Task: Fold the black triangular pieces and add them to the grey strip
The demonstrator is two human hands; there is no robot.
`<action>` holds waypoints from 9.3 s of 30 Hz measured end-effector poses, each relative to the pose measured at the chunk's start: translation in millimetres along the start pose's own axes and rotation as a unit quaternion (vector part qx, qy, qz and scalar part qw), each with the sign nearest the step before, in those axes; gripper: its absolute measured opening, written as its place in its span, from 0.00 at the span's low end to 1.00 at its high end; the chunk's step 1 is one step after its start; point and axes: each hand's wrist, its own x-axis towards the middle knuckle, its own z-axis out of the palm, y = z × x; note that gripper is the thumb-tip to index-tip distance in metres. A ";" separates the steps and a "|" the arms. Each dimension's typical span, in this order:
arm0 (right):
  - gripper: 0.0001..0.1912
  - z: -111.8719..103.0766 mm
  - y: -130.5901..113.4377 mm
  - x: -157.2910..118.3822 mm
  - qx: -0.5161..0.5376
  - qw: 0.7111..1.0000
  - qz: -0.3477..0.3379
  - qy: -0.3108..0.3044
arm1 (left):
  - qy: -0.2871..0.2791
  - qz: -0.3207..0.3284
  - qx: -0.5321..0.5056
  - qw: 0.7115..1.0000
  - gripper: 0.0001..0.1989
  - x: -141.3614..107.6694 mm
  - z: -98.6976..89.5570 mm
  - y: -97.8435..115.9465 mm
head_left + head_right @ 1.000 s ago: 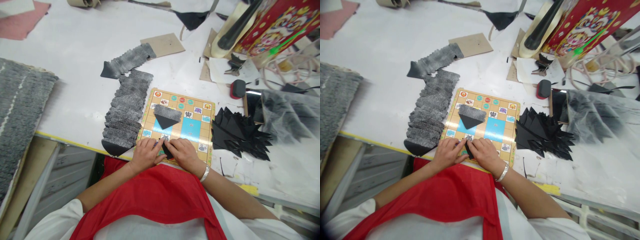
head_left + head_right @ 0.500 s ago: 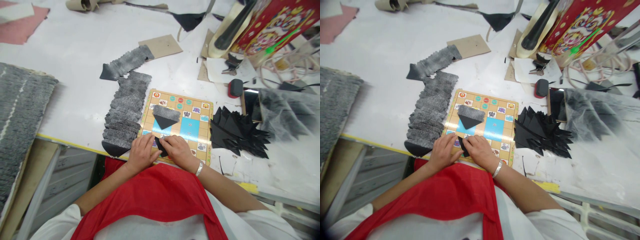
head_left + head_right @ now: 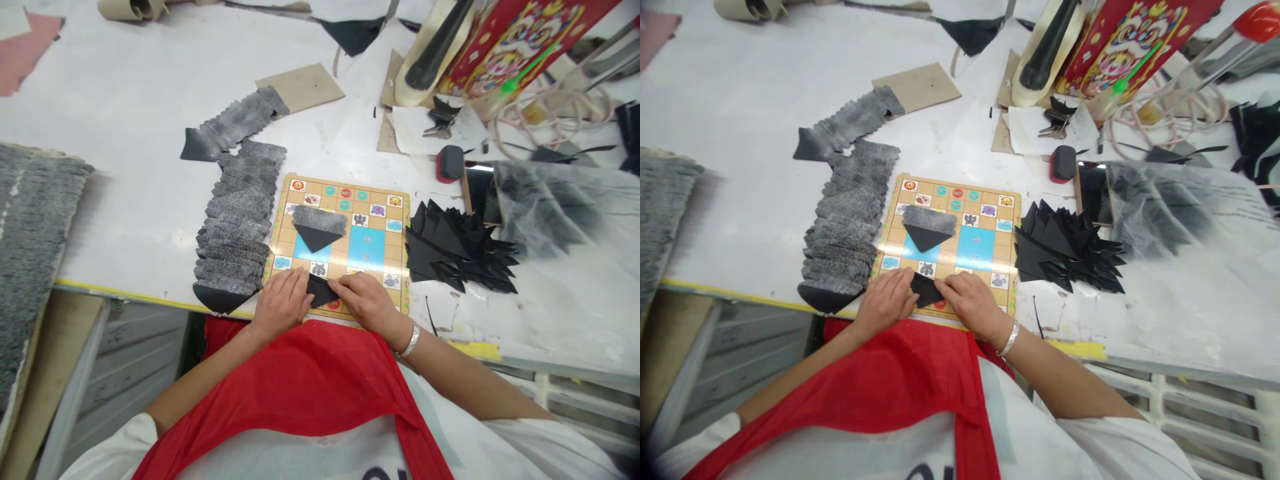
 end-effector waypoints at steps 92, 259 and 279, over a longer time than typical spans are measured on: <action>0.03 -30.5 -17.3 3.8 0.001 0.970 0.225 -0.089 | -0.001 0.037 -0.052 0.998 0.30 10.7 11.0 30.6; 0.15 -14.6 7.5 -20.9 -0.043 0.999 -0.007 -0.011 | -0.048 0.045 0.007 0.998 0.33 19.7 4.6 24.2; 0.14 -7.6 0.8 -33.9 -0.007 0.994 0.101 0.041 | -0.080 0.114 -0.015 0.990 0.37 16.5 23.6 31.6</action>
